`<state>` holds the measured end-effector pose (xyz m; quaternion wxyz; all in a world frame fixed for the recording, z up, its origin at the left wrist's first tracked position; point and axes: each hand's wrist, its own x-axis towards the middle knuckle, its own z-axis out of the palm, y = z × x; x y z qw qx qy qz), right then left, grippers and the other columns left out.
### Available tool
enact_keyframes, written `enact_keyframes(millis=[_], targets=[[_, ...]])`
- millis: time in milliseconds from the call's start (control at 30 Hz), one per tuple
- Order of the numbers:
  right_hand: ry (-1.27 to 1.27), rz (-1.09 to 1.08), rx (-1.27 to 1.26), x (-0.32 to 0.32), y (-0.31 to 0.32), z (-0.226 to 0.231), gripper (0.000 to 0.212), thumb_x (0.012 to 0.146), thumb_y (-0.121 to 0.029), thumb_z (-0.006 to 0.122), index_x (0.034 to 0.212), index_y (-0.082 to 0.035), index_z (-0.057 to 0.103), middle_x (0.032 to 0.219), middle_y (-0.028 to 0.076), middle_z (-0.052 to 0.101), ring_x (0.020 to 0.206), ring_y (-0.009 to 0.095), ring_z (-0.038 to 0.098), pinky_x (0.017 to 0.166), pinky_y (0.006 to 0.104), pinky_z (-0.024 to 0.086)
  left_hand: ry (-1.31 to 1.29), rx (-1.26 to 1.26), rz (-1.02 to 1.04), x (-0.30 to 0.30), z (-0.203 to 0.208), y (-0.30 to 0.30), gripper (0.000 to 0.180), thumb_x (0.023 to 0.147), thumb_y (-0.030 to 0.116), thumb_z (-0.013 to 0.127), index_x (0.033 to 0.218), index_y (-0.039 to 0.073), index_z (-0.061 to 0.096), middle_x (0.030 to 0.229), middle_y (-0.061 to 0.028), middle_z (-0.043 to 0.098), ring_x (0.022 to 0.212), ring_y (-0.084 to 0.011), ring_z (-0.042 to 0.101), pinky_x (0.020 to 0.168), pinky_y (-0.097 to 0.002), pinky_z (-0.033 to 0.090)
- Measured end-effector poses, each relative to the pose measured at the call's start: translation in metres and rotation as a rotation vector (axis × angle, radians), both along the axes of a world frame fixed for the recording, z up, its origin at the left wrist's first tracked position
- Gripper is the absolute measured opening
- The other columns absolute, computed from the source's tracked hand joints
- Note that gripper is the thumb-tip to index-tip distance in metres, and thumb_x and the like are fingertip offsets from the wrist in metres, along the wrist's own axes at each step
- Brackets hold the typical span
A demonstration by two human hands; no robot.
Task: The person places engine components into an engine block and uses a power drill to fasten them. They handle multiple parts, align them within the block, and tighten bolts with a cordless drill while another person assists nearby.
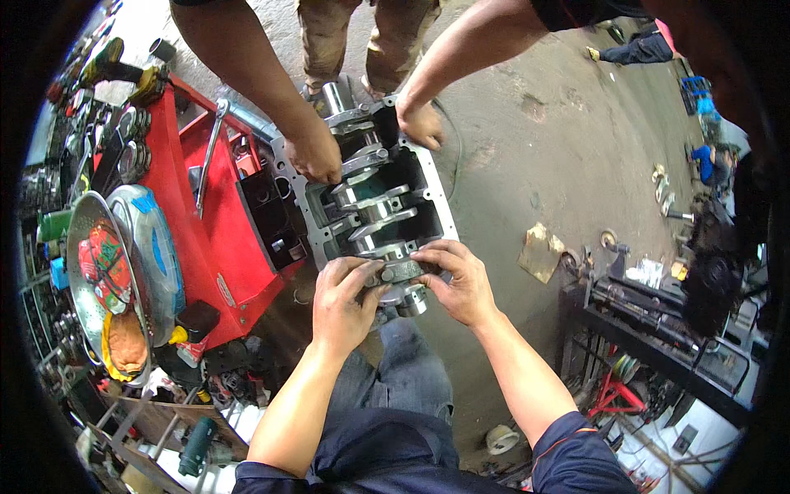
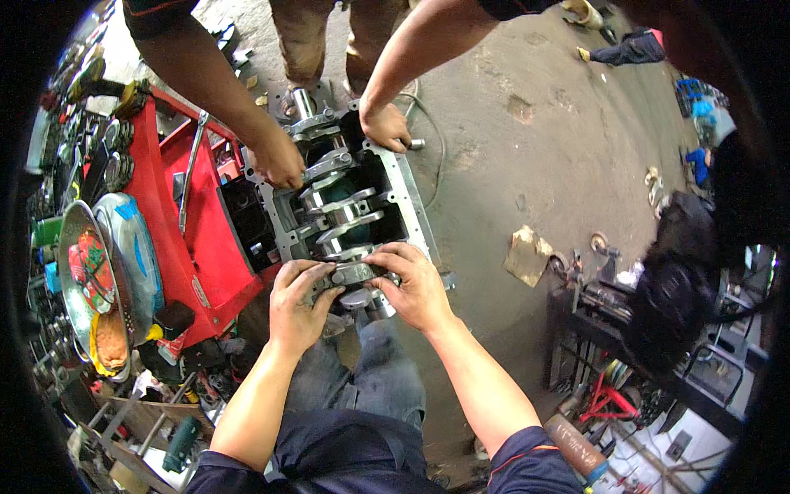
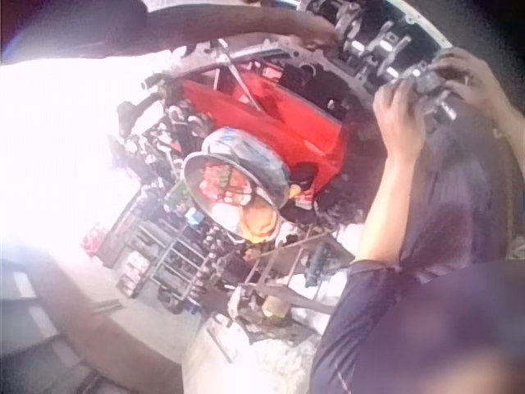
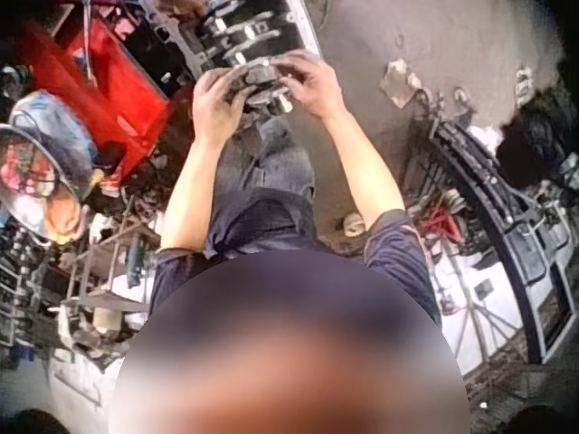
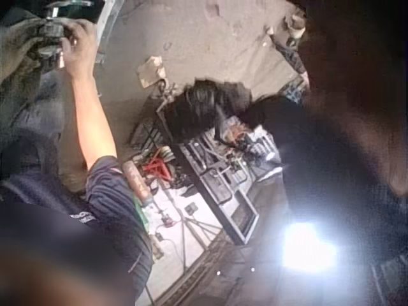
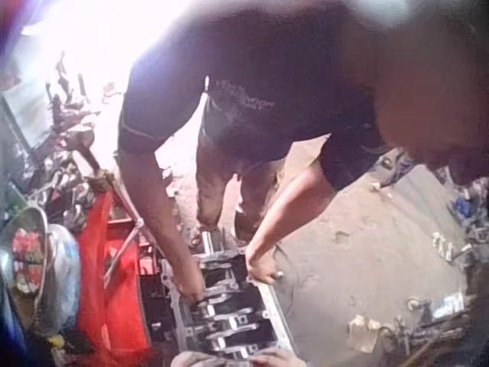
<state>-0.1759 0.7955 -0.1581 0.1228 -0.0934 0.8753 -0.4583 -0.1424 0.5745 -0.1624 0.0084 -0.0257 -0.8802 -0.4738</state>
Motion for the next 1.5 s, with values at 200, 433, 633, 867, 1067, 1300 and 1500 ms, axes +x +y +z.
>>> enact_keyframes(millis=[200,433,633,867,1067,1300,1500], targets=[[0.082,0.101,0.020,-0.052,-0.012,-0.054,0.040,0.077,-0.005,0.081,0.116,-0.011,0.074,0.114,0.010,0.070,0.112,0.032,0.065,0.098,0.0418,0.053,0.052,-0.100,0.106,-0.032,-0.053,-0.002,0.036,0.077,0.013,0.083,0.111,0.010,0.073,0.108,-0.0075,0.068,0.105,-0.0309,0.063,0.093,-0.0429,0.047],[0.118,0.080,0.017,-0.072,-0.019,-0.098,0.039,0.077,-0.002,0.082,0.115,-0.009,0.075,0.116,0.011,0.072,0.108,0.030,0.069,0.093,0.0376,0.055,0.078,-0.114,0.190,-0.046,-0.100,0.004,0.036,0.077,0.013,0.083,0.111,0.010,0.073,0.110,-0.0074,0.069,0.106,-0.0320,0.063,0.093,-0.0443,0.049],[0.115,0.112,0.134,-0.082,-0.023,-0.119,0.040,0.077,-0.004,0.081,0.115,-0.010,0.075,0.120,0.010,0.071,0.115,0.032,0.065,0.101,0.0401,0.052,-0.011,-0.165,0.222,-0.053,-0.127,0.009,0.036,0.078,0.013,0.083,0.113,0.012,0.075,0.115,-0.0079,0.069,0.112,-0.0313,0.063,0.098,-0.0437,0.049],[0.105,0.162,0.198,-0.085,-0.021,-0.127,0.041,0.080,-0.005,0.078,0.121,-0.011,0.072,0.125,0.010,0.069,0.119,0.033,0.062,0.105,0.0413,0.050,-0.111,-0.179,0.160,-0.058,-0.129,0.007,0.036,0.081,0.010,0.079,0.116,0.011,0.075,0.117,-0.0099,0.069,0.113,-0.0333,0.064,0.099,-0.0437,0.050],[0.091,0.156,0.166,-0.082,-0.015,-0.134,0.062,0.083,-0.003,0.076,0.141,-0.010,0.057,0.129,0.016,0.066,0.126,0.036,0.060,0.110,0.0437,0.046,-0.266,-0.203,0.121,-0.062,-0.129,0.004,0.047,0.080,0.002,0.074,0.127,0.007,0.066,0.119,-0.0186,0.067,0.113,-0.0411,0.064,0.098,-0.0471,0.053],[0.179,-0.028,0.165,-0.042,0.007,-0.082,0.059,0.084,-0.009,0.078,0.140,-0.006,0.058,0.134,0.017,0.063,0.129,0.038,0.055,0.113,0.0462,0.041,0.020,-0.292,0.161,-0.023,-0.030,-0.021,0.043,0.087,0.010,0.069,0.130,0.008,0.064,0.117,-0.0182,0.069,0.114,-0.0394,0.066,0.100,-0.0467,0.055],[0.128,-0.030,0.086,0.017,0.005,-0.045,0.048,0.078,-0.001,0.080,0.123,-0.003,0.064,0.117,0.016,0.068,0.109,0.033,0.064,0.094,0.0399,0.052,0.029,-0.108,0.342,0.014,0.118,-0.140,0.022,0.087,0.015,0.078,0.108,0.006,0.075,0.101,-0.0125,0.076,0.092,-0.0287,0.075,0.083,-0.0368,0.060]])
